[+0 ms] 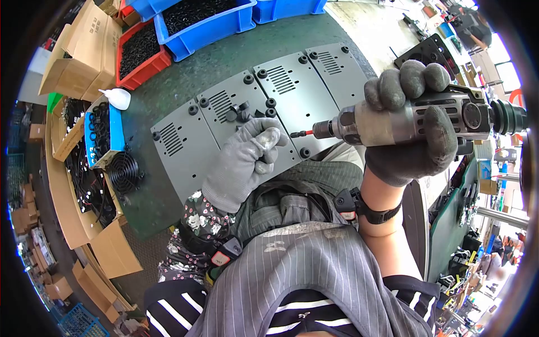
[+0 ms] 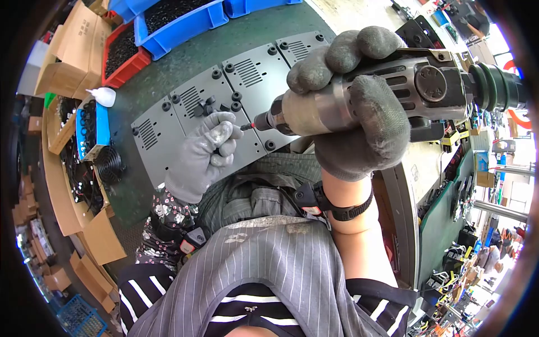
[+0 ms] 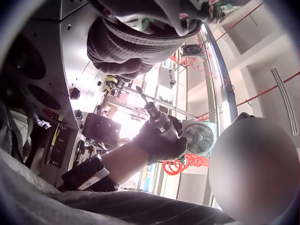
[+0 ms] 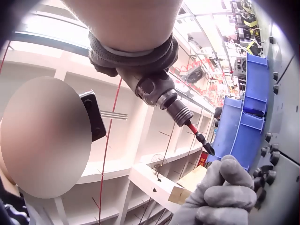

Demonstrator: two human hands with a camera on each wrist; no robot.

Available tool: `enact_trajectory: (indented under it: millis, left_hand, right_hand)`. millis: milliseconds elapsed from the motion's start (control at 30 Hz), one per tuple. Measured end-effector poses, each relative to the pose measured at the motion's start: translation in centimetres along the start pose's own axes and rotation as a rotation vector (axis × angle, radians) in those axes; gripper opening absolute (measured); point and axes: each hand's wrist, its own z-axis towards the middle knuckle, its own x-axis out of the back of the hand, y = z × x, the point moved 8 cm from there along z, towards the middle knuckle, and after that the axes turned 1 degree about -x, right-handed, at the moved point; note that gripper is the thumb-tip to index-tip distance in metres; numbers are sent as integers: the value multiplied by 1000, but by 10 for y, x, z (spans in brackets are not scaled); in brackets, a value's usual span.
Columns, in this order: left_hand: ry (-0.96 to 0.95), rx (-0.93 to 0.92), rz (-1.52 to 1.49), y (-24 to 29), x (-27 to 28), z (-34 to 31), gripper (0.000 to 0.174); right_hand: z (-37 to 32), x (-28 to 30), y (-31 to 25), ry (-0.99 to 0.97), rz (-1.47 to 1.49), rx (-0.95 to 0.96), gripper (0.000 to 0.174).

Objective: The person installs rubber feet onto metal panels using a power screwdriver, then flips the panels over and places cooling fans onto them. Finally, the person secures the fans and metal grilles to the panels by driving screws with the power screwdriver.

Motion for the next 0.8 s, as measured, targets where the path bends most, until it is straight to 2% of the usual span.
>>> enact_trajectory:
  millis: [233,300,433,500,667,700,800]
  left_hand:
    - [-118,45,-143,-4,-12,-3,18]
    - [-155,82,-165,-6,-15,-2,20]
    - [-210,131,-189,-14,-16,0,23]
    - [-270,168,-219,-19,-21,-1,24]
    - [-326,235,-192,-23,-28,-8,24]
    - [-346,254,-204,-24,-31,-10,25]
    - [-246,206,-17,-21,-27,-9,29]
  right_hand:
    - [-1,2,5,38,-21,22,41]
    - [-2,-2,7,-51,79,-10,40]
    - [-4,3,2,16,5,-7,38]
    - [-3,3,2,-71,56,-36,34]
    - [-4,22,7,-29,268,-76,34]
    - [-5,30,8,34,320,-77,33]
    - [-11,43,11,117,426,-79,32]
